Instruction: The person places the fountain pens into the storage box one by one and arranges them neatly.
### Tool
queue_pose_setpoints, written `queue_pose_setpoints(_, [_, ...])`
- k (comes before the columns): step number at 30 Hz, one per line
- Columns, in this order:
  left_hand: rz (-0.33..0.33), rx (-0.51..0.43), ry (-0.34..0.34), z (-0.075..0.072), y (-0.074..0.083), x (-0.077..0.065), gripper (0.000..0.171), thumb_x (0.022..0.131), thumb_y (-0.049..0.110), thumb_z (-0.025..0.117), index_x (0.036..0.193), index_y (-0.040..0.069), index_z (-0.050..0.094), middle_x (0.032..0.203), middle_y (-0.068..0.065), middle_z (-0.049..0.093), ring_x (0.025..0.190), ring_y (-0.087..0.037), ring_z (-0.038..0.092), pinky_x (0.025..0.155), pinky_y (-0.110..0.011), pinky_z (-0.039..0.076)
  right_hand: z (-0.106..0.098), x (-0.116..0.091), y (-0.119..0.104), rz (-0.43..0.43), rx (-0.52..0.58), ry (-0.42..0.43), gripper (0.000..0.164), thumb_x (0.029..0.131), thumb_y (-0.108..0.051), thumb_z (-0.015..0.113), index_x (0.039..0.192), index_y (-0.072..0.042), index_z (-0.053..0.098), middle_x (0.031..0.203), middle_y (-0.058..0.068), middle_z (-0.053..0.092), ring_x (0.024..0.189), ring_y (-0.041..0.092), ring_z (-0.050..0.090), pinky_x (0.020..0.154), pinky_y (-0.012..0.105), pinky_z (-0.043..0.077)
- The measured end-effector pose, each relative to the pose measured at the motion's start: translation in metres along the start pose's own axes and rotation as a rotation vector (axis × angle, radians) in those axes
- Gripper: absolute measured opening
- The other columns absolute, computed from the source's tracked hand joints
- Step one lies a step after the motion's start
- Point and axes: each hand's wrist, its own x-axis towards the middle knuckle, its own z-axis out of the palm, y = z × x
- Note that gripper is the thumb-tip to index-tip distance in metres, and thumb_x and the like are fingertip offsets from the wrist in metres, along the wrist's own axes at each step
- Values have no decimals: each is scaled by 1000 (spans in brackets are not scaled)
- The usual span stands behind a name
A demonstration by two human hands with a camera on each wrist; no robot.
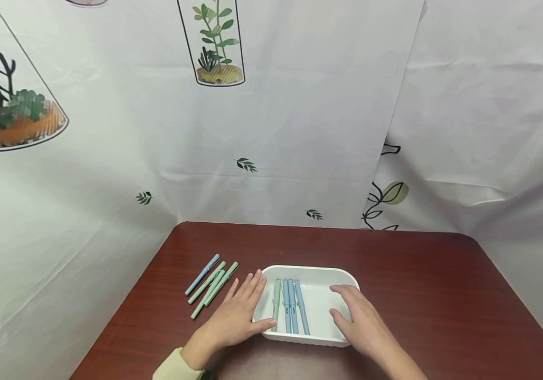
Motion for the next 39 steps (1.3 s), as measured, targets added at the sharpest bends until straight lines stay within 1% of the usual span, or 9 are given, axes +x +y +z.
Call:
queue_pose_setpoints(2, [1, -3, 3, 1, 0, 0, 100, 92, 76, 47, 161, 8, 25, 168, -13, 19, 155, -32, 19, 122, -58, 17, 1, -3, 3, -50, -17, 52, 48, 79, -7, 82, 125, -7, 66, 124, 7, 67, 114, 28, 64, 101, 19, 42])
queue_pose_setpoints(5, [4, -9, 9, 1, 0, 0, 100, 92, 75, 48, 161, 8, 24, 169, -13, 18, 155, -33, 19, 122, -58, 17, 2, -7, 8, -81, -21, 84, 54, 78, -6, 83, 128, -5, 65, 130, 13, 65, 119, 33, 61, 104, -1, 17])
queue_pose_setpoints(8, [6, -12, 10, 1, 0, -1, 99, 92, 74, 49, 161, 8, 24, 168, -14, 18, 155, -33, 18, 122, -59, 16, 3, -11, 12, -79, -24, 62, 58, 80, -10, 83, 134, -6, 61, 139, 19, 59, 128, 39, 54, 107, -2, 3])
queue_pose_setpoints(10, [6, -15, 6, 2, 0, -1, 99, 92, 74, 49, 162, 8, 24, 169, -14, 17, 155, -33, 18, 122, -59, 16, 3, -15, 15, -81, -26, 44, 60, 83, -15, 82, 137, -5, 59, 144, 21, 55, 137, 37, 46, 109, 1, 1])
queue_pose_setpoints(13, [3, -14, 3, 2, 0, -1, 99, 92, 74, 49, 162, 8, 24, 169, -13, 17, 155, -33, 17, 122, -59, 15, 5, -22, 20, -96, -38, 27, 62, 88, -23, 79, 142, -4, 55, 149, 22, 50, 153, 23, 24, 112, 4, -1])
queue_pose_setpoints(15, [4, -12, 4, 3, 0, -1, 99, 92, 73, 50, 162, 8, 24, 169, -13, 17, 155, -33, 16, 122, -59, 15, 5, -25, 23, -107, -55, 29, 64, 90, -27, 76, 144, -2, 53, 151, 23, 48, 155, 13, 13, 114, 6, -3])
queue_pose_setpoints(17, [7, -6, 10, 3, 0, -1, 99, 92, 73, 50, 161, 7, 24, 168, -14, 18, 155, -33, 18, 122, -59, 16, 5, -28, 26, -108, -77, 28, 66, 93, -30, 74, 147, -1, 50, 153, 23, 46, 155, 10, 7, 114, 8, -5])
queue_pose_setpoints(25, [9, -2, 10, 1, 0, -2, 99, 92, 75, 48, 161, 7, 25, 168, -14, 20, 155, -33, 19, 122, -59, 17, 4, -38, 34, -72, -116, 12, 67, 96, -33, 68, 149, 1, 46, 155, 26, 41, 157, 21, 7, 115, 11, -10])
queue_pose_setpoints(39, [11, -2, 4, -3, 2, -2, 98, 92, 74, 49, 160, 7, 28, 168, -14, 20, 154, -34, 19, 121, -60, 17, 9, -41, 38, -101, -162, -19, 70, 96, -37, 68, 147, 5, 46, 157, 26, 38, 155, 11, -5, 115, 9, -8])
